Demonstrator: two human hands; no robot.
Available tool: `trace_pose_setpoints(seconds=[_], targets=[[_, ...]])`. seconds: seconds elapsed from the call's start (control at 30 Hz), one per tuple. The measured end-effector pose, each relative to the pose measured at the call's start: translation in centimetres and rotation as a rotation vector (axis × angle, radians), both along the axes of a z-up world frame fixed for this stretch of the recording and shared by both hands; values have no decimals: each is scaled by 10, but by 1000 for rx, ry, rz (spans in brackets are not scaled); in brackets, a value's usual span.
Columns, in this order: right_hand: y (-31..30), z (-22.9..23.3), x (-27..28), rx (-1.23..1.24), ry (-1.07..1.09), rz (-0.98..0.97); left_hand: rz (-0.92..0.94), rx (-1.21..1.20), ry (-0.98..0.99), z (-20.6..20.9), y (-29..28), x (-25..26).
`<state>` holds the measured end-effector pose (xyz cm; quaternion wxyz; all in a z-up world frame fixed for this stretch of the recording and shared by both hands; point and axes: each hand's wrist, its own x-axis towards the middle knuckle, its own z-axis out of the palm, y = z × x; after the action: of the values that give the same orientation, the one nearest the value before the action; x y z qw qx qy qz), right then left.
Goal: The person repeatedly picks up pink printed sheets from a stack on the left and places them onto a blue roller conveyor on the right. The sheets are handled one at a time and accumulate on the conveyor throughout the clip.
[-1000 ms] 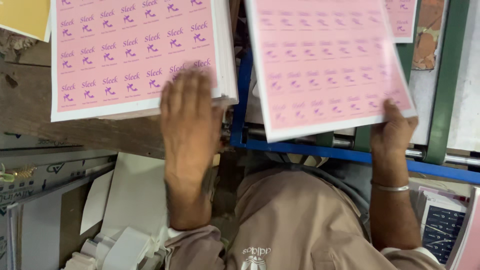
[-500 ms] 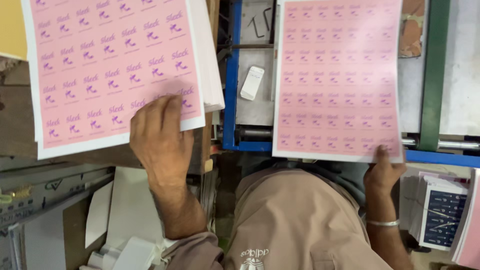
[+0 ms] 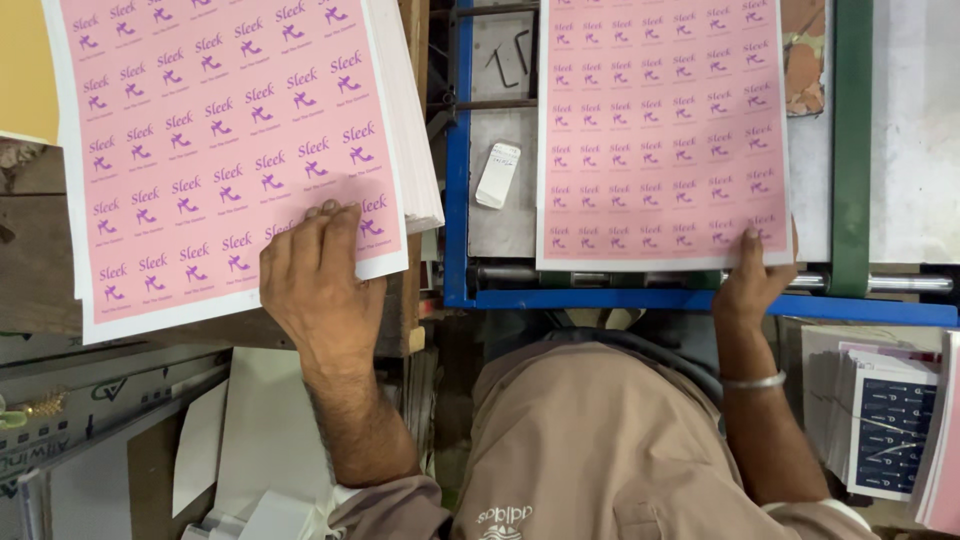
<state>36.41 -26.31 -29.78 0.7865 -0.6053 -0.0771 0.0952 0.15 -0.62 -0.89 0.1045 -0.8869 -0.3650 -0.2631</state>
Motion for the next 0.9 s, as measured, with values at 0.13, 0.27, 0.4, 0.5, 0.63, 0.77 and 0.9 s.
trace_pose_setpoints(seconds=[0.13, 0.27, 0.4, 0.5, 0.63, 0.77, 0.9], targets=[[21, -17, 20, 15, 194, -37, 3, -39, 13, 2, 1, 1], [24, -13, 30, 1, 309, 175, -4, -46, 26, 3, 1, 0], [11, -2, 33, -70, 333, 362, -57, -92, 98, 6, 2, -16], [6, 7, 25, -109, 351, 379, -115, -267, 39, 11, 17, -34], [11, 38, -1, -124, 346, 419, -219, -285, -266, 15, 35, -51], [35, 102, -37, -46, 348, 656, -176, -98, -218, 14, 10, -19], [65, 163, -82, 274, 240, 1127, -239, -99, 115, 9, -52, 50]])
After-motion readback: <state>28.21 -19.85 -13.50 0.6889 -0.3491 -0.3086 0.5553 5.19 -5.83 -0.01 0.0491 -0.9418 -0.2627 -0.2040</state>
